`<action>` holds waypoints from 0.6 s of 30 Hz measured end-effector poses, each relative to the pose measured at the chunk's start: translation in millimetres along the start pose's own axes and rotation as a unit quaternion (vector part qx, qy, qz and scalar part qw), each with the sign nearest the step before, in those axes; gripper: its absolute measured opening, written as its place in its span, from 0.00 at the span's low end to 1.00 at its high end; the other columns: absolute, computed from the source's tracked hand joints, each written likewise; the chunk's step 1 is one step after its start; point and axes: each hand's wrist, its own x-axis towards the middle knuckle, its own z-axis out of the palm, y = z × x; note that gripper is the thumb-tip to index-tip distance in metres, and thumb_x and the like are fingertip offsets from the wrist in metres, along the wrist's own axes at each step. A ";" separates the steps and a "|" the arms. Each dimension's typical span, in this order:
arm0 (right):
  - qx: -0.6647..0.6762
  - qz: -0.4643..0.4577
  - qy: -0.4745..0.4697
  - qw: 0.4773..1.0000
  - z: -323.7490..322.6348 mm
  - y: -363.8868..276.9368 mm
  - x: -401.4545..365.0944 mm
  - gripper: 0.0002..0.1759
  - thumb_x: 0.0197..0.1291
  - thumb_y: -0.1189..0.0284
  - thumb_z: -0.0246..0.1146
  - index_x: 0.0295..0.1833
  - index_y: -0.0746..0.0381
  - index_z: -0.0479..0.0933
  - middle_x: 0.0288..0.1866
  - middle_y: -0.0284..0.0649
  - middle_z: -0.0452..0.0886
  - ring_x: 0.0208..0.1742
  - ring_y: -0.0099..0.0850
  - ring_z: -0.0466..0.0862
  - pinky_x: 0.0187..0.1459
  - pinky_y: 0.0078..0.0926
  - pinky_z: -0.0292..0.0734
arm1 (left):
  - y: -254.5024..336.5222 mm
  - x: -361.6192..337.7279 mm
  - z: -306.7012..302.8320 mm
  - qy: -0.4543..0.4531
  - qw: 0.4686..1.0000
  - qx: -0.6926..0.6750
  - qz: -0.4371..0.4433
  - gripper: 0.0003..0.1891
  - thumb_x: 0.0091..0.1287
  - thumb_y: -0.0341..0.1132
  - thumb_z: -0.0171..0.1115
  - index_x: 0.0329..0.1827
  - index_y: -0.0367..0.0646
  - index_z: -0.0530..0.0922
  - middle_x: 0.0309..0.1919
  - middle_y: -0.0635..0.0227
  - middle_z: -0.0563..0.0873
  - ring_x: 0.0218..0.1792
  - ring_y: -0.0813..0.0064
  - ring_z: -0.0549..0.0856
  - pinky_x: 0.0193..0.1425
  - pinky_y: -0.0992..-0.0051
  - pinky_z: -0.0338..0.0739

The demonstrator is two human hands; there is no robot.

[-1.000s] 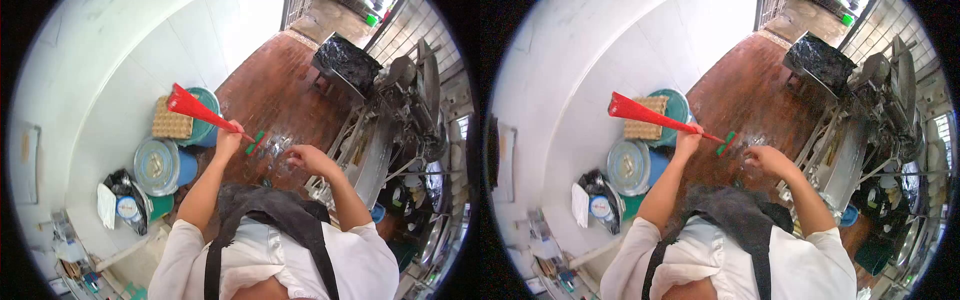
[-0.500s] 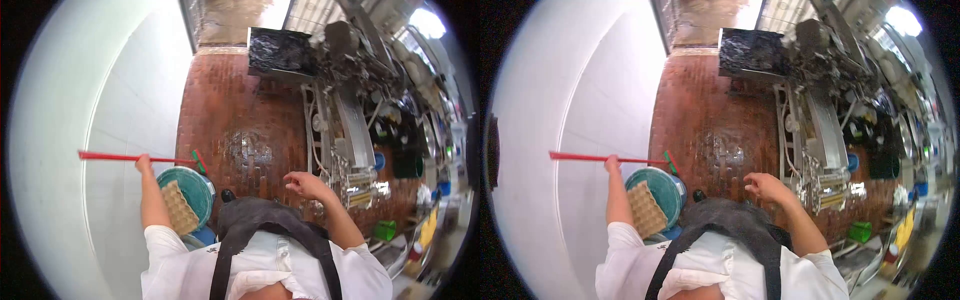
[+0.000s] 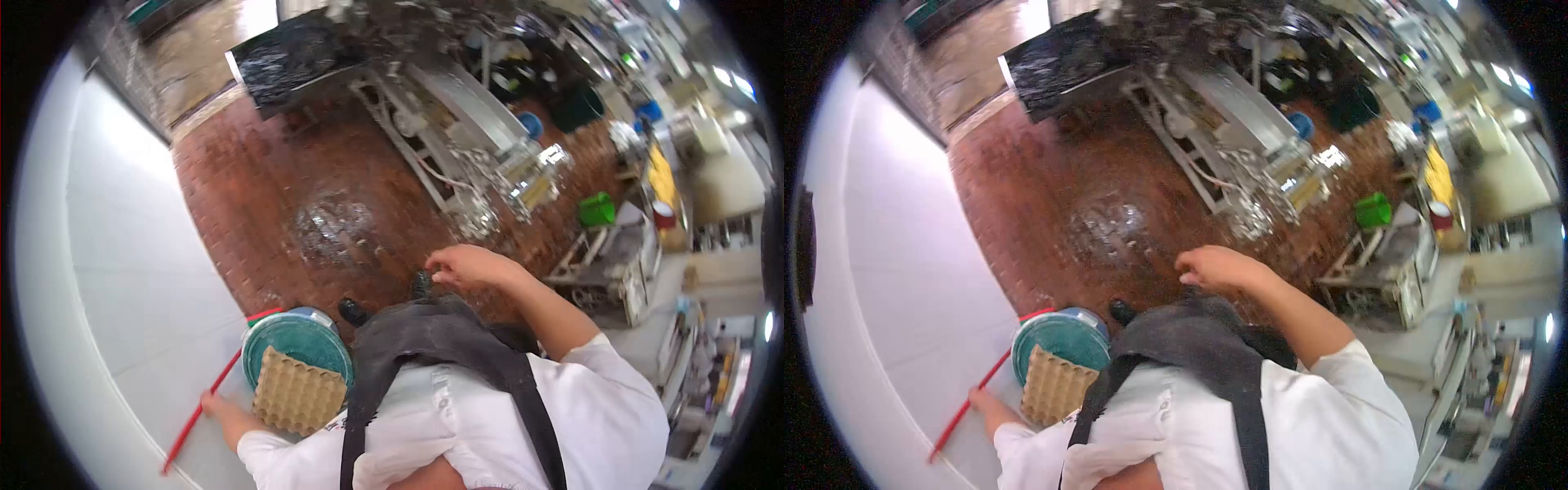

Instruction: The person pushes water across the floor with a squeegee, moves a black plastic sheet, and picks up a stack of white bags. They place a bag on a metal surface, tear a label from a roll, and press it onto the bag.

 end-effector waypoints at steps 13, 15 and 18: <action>0.094 0.113 0.063 0.987 17.3 90.5 -125.1 0.21 0.68 0.59 0.64 0.60 0.60 0.78 0.53 0.49 0.85 0.57 0.51 0.83 0.57 0.49 0.77 | -6.5 -158.1 69.6 -0.100 0.945 0.219 0.219 0.06 0.63 0.31 0.62 0.37 0.38 0.83 0.33 0.62 0.87 0.32 0.65 0.84 0.40 0.63 0.82; 0.128 0.117 0.110 0.979 36.1 134.2 -167.8 0.21 0.68 0.58 0.64 0.60 0.60 0.78 0.53 0.49 0.85 0.57 0.51 0.83 0.57 0.48 0.77 | -29.5 -228.7 116.0 -0.251 0.904 0.217 0.270 0.06 0.64 0.31 0.62 0.37 0.40 0.84 0.33 0.64 0.87 0.32 0.66 0.85 0.39 0.63 0.82; 0.162 0.160 0.167 0.959 70.2 195.8 -245.2 0.21 0.68 0.59 0.65 0.60 0.59 0.79 0.53 0.49 0.85 0.57 0.51 0.83 0.57 0.48 0.77 | -87.9 -395.3 196.0 -0.634 0.730 0.169 0.193 0.05 0.65 0.31 0.61 0.38 0.43 0.84 0.32 0.65 0.88 0.31 0.66 0.85 0.38 0.63 0.82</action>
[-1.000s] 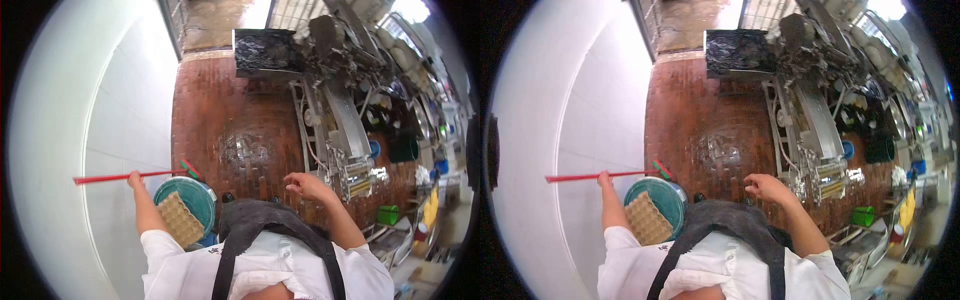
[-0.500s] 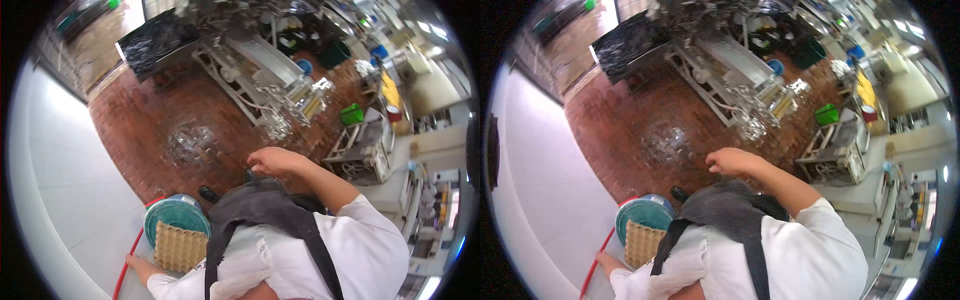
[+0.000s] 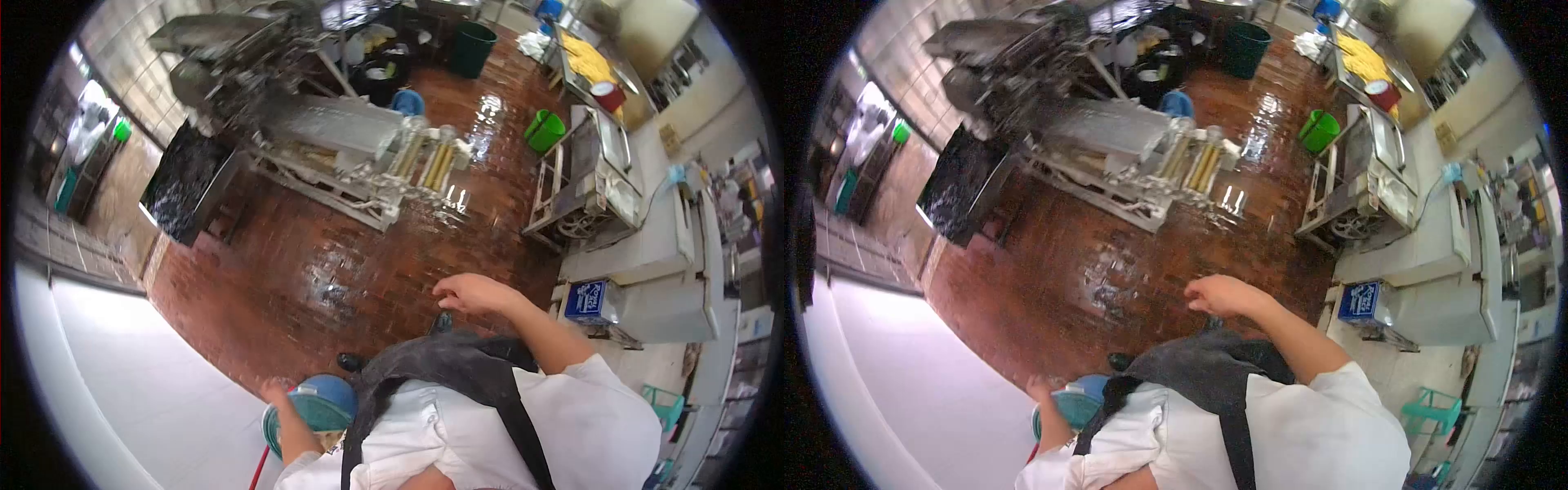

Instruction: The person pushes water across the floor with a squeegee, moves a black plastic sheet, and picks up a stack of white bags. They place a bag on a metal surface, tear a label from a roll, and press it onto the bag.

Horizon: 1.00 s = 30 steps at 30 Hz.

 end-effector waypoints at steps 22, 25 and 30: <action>0.198 0.205 0.287 0.915 -208.6 396.0 -174.6 0.22 0.66 0.61 0.66 0.60 0.61 0.78 0.41 0.48 0.86 0.45 0.45 0.86 0.50 0.40 0.80 | 292.9 -77.3 876.8 -0.506 0.793 0.314 0.130 0.41 0.66 0.39 0.71 0.80 0.42 0.60 0.62 0.52 0.81 0.58 0.60 0.84 0.64 0.62 0.77; 0.214 0.289 0.314 0.879 -247.9 440.2 -177.2 0.20 0.66 0.64 0.67 0.59 0.62 0.79 0.38 0.47 0.86 0.41 0.40 0.86 0.46 0.36 0.80 | 341.2 -84.8 978.3 -0.534 0.765 0.318 0.167 0.36 0.67 0.37 0.70 0.76 0.41 0.64 0.58 0.52 0.84 0.56 0.61 0.85 0.59 0.64 0.80; 0.262 0.400 0.299 0.826 -309.3 500.1 -184.1 0.19 0.67 0.64 0.66 0.59 0.61 0.79 0.44 0.47 0.86 0.45 0.40 0.86 0.49 0.35 0.80 | 404.9 -95.7 1144.9 -0.655 0.655 0.281 0.252 0.31 0.67 0.36 0.69 0.72 0.40 0.69 0.58 0.52 0.84 0.57 0.59 0.85 0.62 0.62 0.79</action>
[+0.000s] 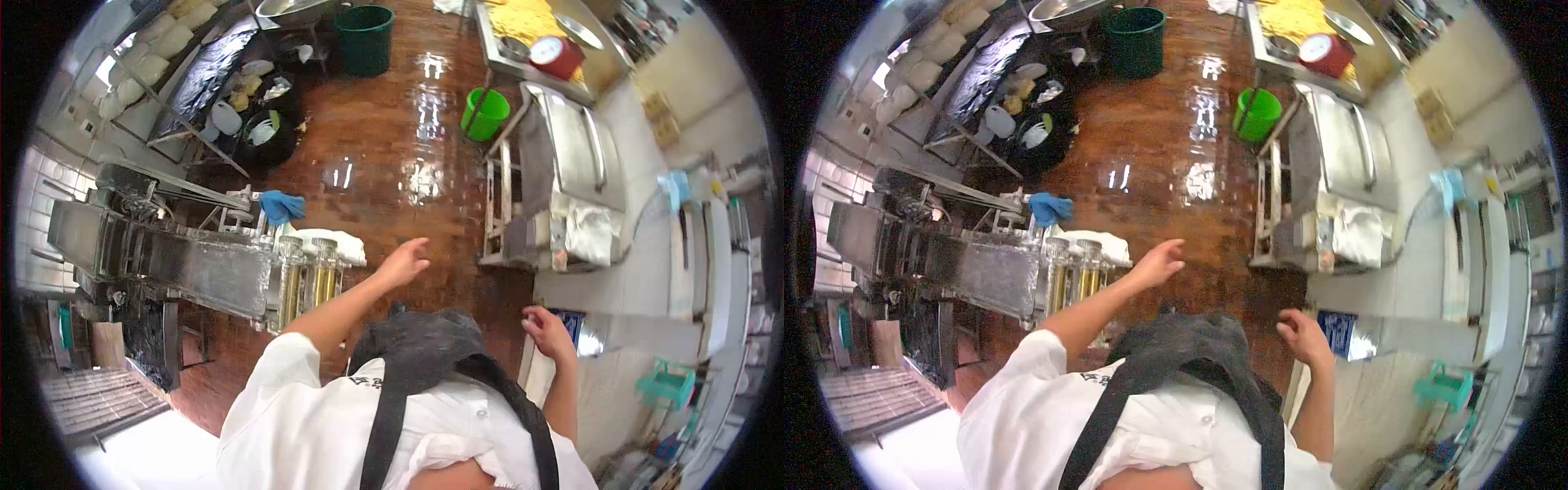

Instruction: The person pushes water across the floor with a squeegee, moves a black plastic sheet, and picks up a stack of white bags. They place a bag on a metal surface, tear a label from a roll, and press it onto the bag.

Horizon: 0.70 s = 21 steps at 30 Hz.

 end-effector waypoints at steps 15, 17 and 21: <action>-0.182 -0.211 -0.100 0.955 -166.6 -225.5 391.5 0.19 0.66 0.66 0.66 0.59 0.62 0.78 0.44 0.53 0.85 0.46 0.50 0.85 0.48 0.43 0.79 | -58.4 195.9 -146.1 0.182 0.969 -0.094 -0.136 0.22 0.69 0.34 0.67 0.65 0.39 0.77 0.52 0.60 0.87 0.53 0.69 0.86 0.60 0.69 0.80; -0.145 -0.257 -0.118 0.948 -176.0 -292.0 436.2 0.19 0.66 0.67 0.65 0.59 0.63 0.78 0.43 0.52 0.85 0.45 0.50 0.85 0.49 0.42 0.79 | -86.7 194.8 -178.1 0.256 0.944 -0.131 -0.165 0.19 0.70 0.33 0.66 0.62 0.38 0.78 0.48 0.63 0.87 0.46 0.71 0.87 0.54 0.70 0.82; -0.156 -0.285 -0.129 0.937 -169.1 -375.6 528.0 0.20 0.66 0.66 0.66 0.60 0.62 0.78 0.41 0.51 0.85 0.44 0.48 0.85 0.48 0.40 0.79 | -151.8 236.8 -233.7 0.325 0.888 -0.252 -0.204 0.16 0.70 0.34 0.66 0.59 0.39 0.79 0.43 0.67 0.87 0.39 0.76 0.86 0.46 0.72 0.82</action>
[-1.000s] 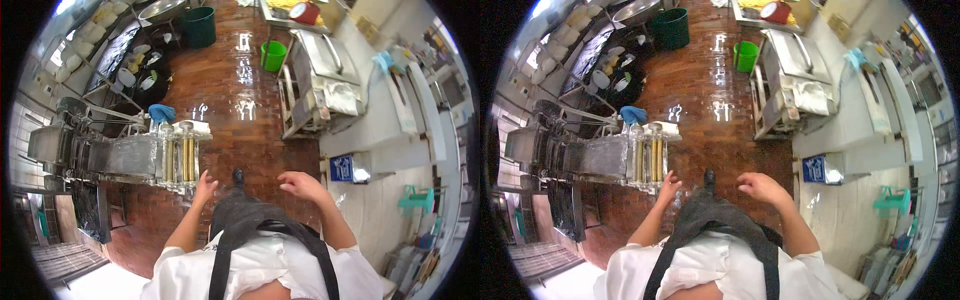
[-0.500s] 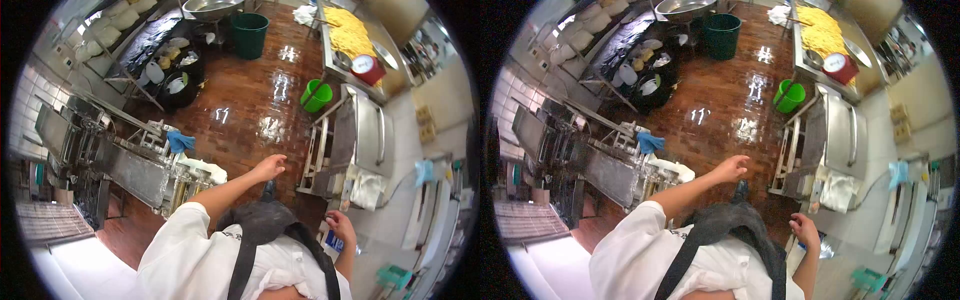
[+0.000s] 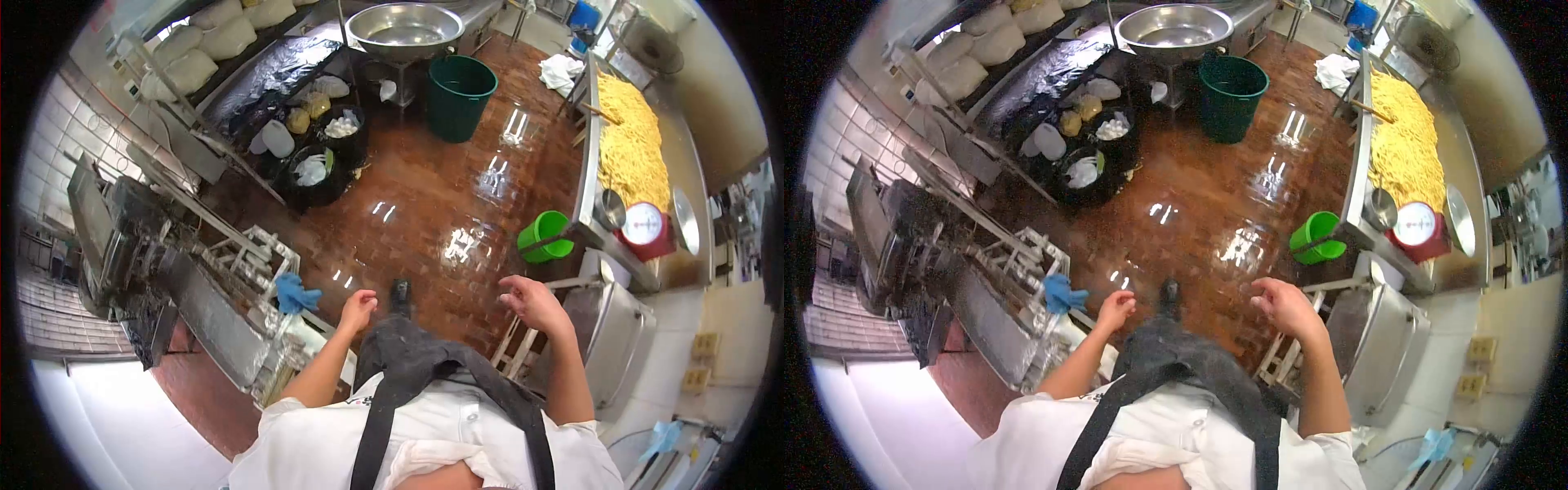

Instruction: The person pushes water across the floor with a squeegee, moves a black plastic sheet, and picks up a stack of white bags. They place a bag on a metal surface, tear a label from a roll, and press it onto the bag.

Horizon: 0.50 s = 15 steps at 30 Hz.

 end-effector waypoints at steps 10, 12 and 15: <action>0.037 0.094 -0.007 0.995 -72.0 16.0 170.3 0.20 0.66 0.66 0.68 0.61 0.61 0.78 0.41 0.50 0.86 0.43 0.46 0.86 0.47 0.40 0.80 | 219.2 239.2 13.4 -0.112 0.961 0.200 0.152 0.16 0.70 0.36 0.65 0.57 0.40 0.81 0.48 0.57 0.89 0.50 0.63 0.88 0.57 0.66 0.80; 0.068 0.140 -0.003 0.988 -77.8 59.1 199.7 0.20 0.66 0.66 0.67 0.61 0.61 0.78 0.42 0.50 0.86 0.44 0.46 0.86 0.49 0.38 0.80 | 258.2 287.6 21.2 -0.127 0.951 0.205 0.196 0.16 0.70 0.37 0.64 0.57 0.40 0.81 0.50 0.58 0.88 0.50 0.63 0.87 0.57 0.66 0.80; -0.001 0.099 0.004 0.995 -106.0 70.0 244.8 0.17 0.68 0.69 0.67 0.60 0.61 0.79 0.30 0.37 0.80 0.32 0.27 0.79 0.37 0.29 0.77 | 305.9 344.0 29.1 -0.112 0.957 0.198 0.179 0.15 0.71 0.37 0.64 0.57 0.40 0.81 0.50 0.59 0.88 0.51 0.65 0.87 0.56 0.67 0.80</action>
